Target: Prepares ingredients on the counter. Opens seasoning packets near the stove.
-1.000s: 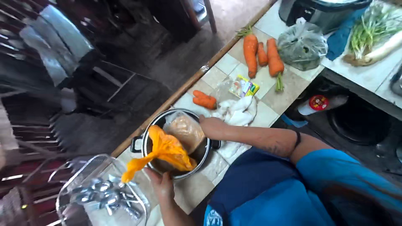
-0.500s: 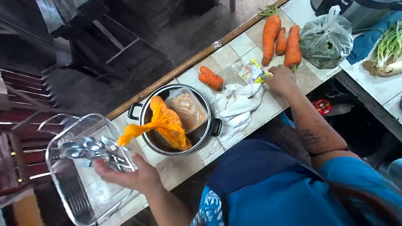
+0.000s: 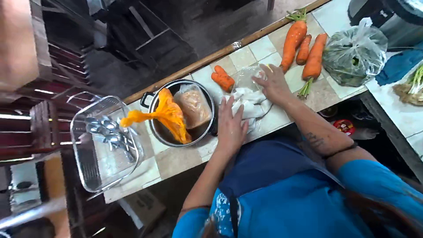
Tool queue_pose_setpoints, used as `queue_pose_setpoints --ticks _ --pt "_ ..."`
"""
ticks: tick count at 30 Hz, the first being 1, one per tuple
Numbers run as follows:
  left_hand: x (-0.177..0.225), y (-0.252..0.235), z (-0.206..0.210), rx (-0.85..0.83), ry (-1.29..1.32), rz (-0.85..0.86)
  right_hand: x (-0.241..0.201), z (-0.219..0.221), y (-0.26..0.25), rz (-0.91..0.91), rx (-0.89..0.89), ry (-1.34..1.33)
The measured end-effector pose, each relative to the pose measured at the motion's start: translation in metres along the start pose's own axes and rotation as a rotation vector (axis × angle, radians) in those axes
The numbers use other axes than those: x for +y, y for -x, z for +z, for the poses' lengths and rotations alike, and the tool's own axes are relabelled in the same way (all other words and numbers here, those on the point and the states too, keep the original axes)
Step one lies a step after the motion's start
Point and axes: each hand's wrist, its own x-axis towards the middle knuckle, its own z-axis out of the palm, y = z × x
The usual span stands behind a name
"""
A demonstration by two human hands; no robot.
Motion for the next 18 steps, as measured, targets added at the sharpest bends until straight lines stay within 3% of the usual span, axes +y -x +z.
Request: queue_pose_setpoints --ticks 3,7,10,12,16,18 --pt "-0.006 -0.014 0.039 -0.250 -0.090 -0.245 0.011 -0.015 -0.026 -0.263 0.020 0.004" --pt "-0.005 -0.017 0.047 -0.173 -0.029 -0.343 0.004 -0.090 -0.052 -0.335 0.280 0.075" --pt "-0.009 -0.018 0.052 -0.151 0.008 -0.363 0.024 -0.103 -0.069 -0.266 0.353 0.114" --pt "-0.009 -0.016 0.054 -0.096 0.023 -0.353 0.048 -0.083 -0.074 -0.202 0.247 0.168" --pt "0.013 0.001 0.029 0.186 0.094 -0.206 0.079 -0.049 -0.065 0.009 -0.230 0.188" --pt "0.036 0.006 0.007 0.397 0.201 -0.151 0.065 -0.062 -0.056 0.021 -0.253 0.083"
